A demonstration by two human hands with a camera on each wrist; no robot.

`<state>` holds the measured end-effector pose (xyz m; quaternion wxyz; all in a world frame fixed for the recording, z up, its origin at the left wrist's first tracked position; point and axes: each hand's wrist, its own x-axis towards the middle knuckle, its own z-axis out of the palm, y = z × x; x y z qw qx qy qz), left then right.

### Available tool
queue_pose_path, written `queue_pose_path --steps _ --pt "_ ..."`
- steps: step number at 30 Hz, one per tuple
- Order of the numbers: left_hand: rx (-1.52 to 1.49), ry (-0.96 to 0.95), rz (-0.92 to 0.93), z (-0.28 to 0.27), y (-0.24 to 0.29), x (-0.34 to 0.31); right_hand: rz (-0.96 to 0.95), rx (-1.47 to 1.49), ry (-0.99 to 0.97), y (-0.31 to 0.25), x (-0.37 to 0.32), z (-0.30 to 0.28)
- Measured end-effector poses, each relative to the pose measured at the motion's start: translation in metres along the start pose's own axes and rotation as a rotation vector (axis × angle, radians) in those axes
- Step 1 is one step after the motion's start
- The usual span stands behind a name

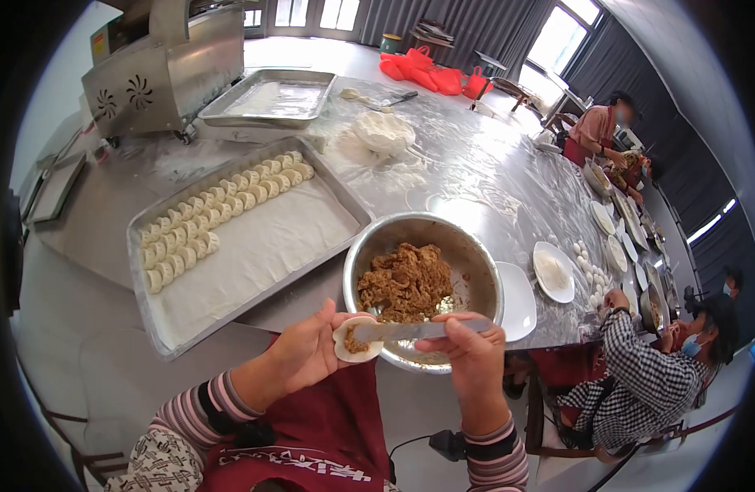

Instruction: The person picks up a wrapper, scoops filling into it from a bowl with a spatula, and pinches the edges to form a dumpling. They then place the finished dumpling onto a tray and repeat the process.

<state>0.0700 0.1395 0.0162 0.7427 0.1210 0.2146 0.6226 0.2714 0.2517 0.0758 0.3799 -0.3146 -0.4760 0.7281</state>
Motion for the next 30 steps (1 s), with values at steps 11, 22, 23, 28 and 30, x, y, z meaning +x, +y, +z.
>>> queue_pose_path --steps 11,22,23,28,30 --pt "0.022 0.0 0.023 -0.006 -0.005 -0.005 0.045 0.122 -0.008 0.024 -0.003 -0.01" --pt "-0.047 -0.002 -0.032 -0.007 -0.004 -0.009 0.047 0.287 -0.004 0.026 0.0 -0.027" --pt "-0.048 -0.015 -0.037 -0.006 -0.004 -0.009 0.045 0.285 -0.001 0.026 -0.002 -0.024" --pt "-0.095 -0.06 -0.052 -0.009 -0.003 -0.014 0.048 -0.01 -0.073 0.026 -0.008 -0.004" --pt "-0.054 -0.125 -0.088 -0.012 -0.002 -0.018 0.02 -0.072 -0.057 0.021 -0.007 -0.004"
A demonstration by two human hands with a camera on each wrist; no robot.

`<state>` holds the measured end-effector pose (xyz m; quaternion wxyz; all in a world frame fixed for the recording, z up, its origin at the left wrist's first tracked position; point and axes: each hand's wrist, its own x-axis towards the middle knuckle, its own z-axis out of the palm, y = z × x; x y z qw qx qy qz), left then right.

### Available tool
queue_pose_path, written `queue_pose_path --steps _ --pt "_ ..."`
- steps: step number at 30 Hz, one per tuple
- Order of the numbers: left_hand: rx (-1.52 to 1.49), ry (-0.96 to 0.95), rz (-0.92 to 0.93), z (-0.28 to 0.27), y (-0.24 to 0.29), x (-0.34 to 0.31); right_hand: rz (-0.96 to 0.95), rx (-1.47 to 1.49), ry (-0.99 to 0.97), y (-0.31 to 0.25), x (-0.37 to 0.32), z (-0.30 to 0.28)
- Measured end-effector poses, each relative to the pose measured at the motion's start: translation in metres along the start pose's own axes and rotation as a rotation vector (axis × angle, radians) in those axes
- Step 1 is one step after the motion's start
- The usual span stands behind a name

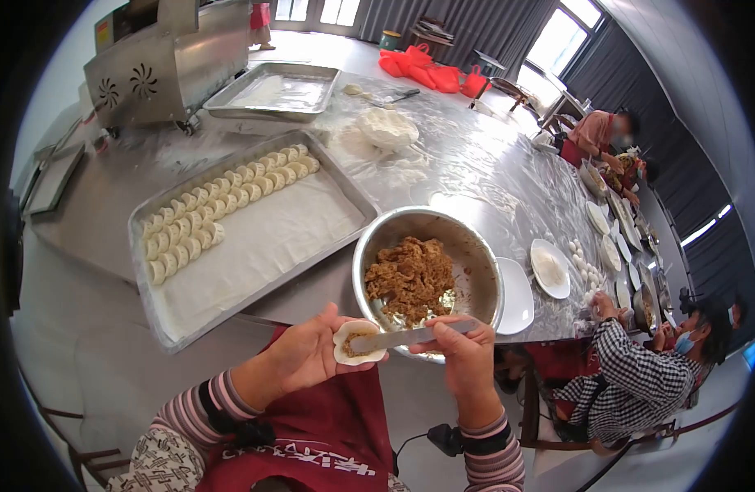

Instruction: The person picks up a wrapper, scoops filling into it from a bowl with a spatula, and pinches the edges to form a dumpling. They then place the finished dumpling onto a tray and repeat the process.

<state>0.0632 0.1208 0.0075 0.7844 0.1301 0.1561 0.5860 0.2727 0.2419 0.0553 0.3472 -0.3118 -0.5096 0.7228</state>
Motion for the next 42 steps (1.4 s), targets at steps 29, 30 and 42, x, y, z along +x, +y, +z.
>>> queue_pose_path --steps 29,30,42 --pt "0.062 0.235 0.137 -0.023 -0.001 -0.024 -0.301 -0.691 -0.012 0.034 0.037 -0.015" --pt "0.07 0.247 0.14 -0.022 -0.001 -0.024 -0.302 -0.685 -0.009 0.033 0.036 -0.013" --pt "0.06 0.267 0.197 -0.008 -0.008 -0.01 -0.014 0.044 0.152 0.006 0.025 -0.033"
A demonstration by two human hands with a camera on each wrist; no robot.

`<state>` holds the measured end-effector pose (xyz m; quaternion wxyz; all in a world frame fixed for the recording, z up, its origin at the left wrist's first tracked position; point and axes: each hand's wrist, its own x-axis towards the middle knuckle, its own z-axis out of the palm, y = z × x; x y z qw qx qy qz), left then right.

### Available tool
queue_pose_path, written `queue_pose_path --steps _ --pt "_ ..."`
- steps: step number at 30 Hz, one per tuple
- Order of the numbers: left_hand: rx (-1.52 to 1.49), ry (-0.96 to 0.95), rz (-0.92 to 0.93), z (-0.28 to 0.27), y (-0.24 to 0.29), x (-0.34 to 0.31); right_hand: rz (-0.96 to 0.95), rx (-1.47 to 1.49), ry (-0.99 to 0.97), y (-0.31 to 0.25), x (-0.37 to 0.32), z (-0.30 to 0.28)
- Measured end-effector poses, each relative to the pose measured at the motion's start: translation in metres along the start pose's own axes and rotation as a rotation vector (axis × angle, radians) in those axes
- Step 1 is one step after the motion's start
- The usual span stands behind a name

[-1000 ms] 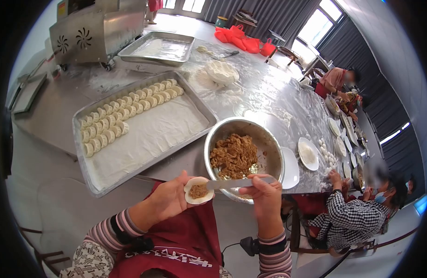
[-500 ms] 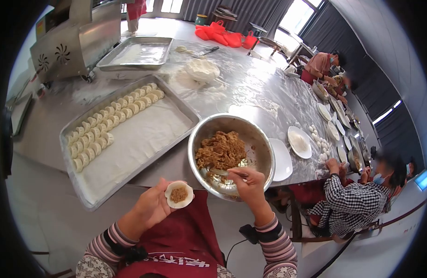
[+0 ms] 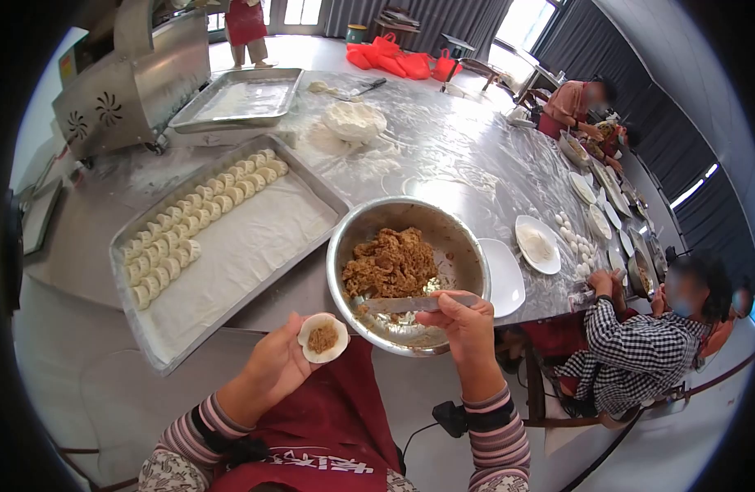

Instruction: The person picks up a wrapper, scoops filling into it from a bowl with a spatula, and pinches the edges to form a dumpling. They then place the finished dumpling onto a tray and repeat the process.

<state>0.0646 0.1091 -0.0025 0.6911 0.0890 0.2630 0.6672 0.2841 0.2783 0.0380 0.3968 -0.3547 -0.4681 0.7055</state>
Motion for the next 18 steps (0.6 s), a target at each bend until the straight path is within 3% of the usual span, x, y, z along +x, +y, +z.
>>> queue_pose_path --steps 2,4,5,7,9,10,11,14,17,18 --pt "-0.005 -0.002 0.006 0.007 0.001 0.002 -0.014 0.051 0.002 -0.006 -0.011 0.008" --pt "-0.013 0.006 0.011 0.01 0.002 0.003 -0.197 -0.059 0.035 -0.006 -0.033 0.028" --pt "-0.024 -0.003 0.008 0.011 0.001 0.004 -0.192 -0.058 0.031 -0.001 -0.042 0.031" --pt "-0.035 -0.012 0.001 0.012 0.001 0.006 -0.722 -0.677 -0.177 0.008 -0.06 0.036" --pt "-0.045 -0.054 0.006 0.014 -0.001 0.006 -1.163 -1.004 -0.419 0.013 -0.068 0.045" --pt "-0.046 -0.052 0.0 0.015 -0.001 0.007 -1.229 -1.146 -0.562 0.012 -0.075 0.049" --pt "-0.033 -0.039 0.011 0.015 -0.002 0.007 -1.284 -1.271 -0.617 0.013 -0.083 0.053" --pt "-0.017 -0.008 0.011 0.011 -0.004 0.005 -1.293 -1.288 -0.635 0.016 -0.097 0.054" --pt "-0.013 -0.012 -0.001 0.01 -0.002 0.002 -1.236 -1.223 -0.622 0.007 -0.104 0.053" --pt "-0.012 -0.031 -0.007 0.01 -0.001 0.002 -1.118 -1.046 -0.509 0.009 -0.101 0.052"
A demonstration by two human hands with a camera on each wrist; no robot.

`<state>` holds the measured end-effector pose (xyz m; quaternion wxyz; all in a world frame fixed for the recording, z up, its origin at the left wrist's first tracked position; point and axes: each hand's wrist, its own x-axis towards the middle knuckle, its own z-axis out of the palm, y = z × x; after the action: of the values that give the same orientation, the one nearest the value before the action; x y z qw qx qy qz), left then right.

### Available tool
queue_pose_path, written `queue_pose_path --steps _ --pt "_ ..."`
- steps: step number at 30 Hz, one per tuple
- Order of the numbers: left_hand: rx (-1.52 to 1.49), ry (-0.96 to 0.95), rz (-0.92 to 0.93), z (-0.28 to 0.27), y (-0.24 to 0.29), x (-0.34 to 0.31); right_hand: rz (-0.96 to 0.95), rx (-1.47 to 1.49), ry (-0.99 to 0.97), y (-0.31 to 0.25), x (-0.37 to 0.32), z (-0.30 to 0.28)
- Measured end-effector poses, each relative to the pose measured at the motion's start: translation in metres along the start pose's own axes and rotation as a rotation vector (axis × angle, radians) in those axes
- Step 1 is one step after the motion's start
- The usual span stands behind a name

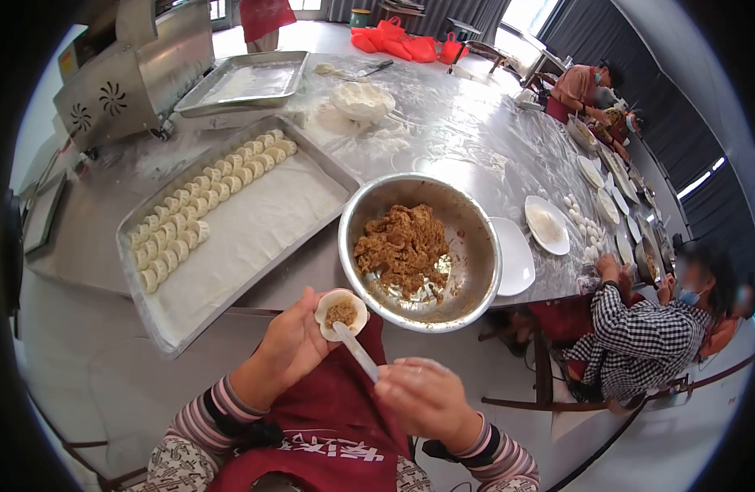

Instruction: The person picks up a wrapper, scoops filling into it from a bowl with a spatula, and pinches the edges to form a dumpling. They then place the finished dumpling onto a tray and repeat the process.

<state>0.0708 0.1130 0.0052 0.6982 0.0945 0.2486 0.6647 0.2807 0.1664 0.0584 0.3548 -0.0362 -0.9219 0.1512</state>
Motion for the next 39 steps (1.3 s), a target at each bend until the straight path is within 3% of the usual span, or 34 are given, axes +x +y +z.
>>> queue_pose_path --steps 2,3,5,9,11,12,13,16,17,19,20,21,24,25,28,35,39 --pt "-0.006 -0.025 -0.026 0.002 0.002 -0.002 0.357 0.299 0.238 0.001 0.001 0.004" --pt "-0.011 -0.049 -0.049 0.002 0.002 -0.002 0.359 0.297 0.241 0.005 0.003 0.005" --pt "-0.001 -0.078 -0.076 0.0 0.002 -0.004 0.97 0.821 0.425 0.023 0.005 0.008" --pt "-0.011 -0.088 -0.095 -0.008 0.004 -0.003 1.142 1.099 0.563 0.06 0.007 -0.009" --pt "-0.023 -0.088 -0.103 -0.008 0.008 -0.005 1.012 0.913 0.712 0.077 0.011 -0.015" --pt "-0.019 -0.06 -0.104 -0.006 0.01 -0.009 0.98 0.671 0.669 0.085 0.015 -0.014" --pt "-0.013 -0.03 -0.1 -0.006 0.012 -0.012 0.973 0.662 0.682 0.095 0.016 -0.009" --pt "0.036 -0.025 -0.117 -0.013 0.011 -0.018 0.652 0.12 0.178 0.123 0.021 -0.003" --pt "0.069 -0.007 -0.12 -0.014 0.011 -0.02 0.645 0.117 0.187 0.127 0.02 0.001" --pt "0.087 -0.02 -0.11 -0.018 0.011 -0.027 0.49 -0.045 -0.006 0.135 0.02 0.015" --pt "0.086 -0.016 -0.115 -0.021 0.01 -0.03 0.56 -0.095 -0.151 0.138 0.019 0.014" --pt "0.083 -0.012 -0.119 -0.022 0.01 -0.033 0.544 -0.098 -0.143 0.132 0.023 0.012" --pt "0.11 -0.007 -0.083 -0.025 0.012 -0.045 0.381 -0.467 -0.199 0.098 0.032 0.002" --pt "0.108 -0.004 -0.07 -0.025 0.012 -0.048 0.372 -0.473 -0.196 0.081 0.036 -0.002" --pt "0.073 -0.106 -0.013 -0.022 0.013 -0.057 0.247 -0.286 0.067 0.032 0.034 -0.002" --pt "0.026 -0.071 -0.008 -0.009 0.004 -0.078 0.026 -0.089 0.095 -0.022 0.003 0.052" --pt "0.008 -0.171 -0.028 -0.012 -0.002 -0.084 -0.143 -0.116 0.084 -0.033 0.014 0.058"
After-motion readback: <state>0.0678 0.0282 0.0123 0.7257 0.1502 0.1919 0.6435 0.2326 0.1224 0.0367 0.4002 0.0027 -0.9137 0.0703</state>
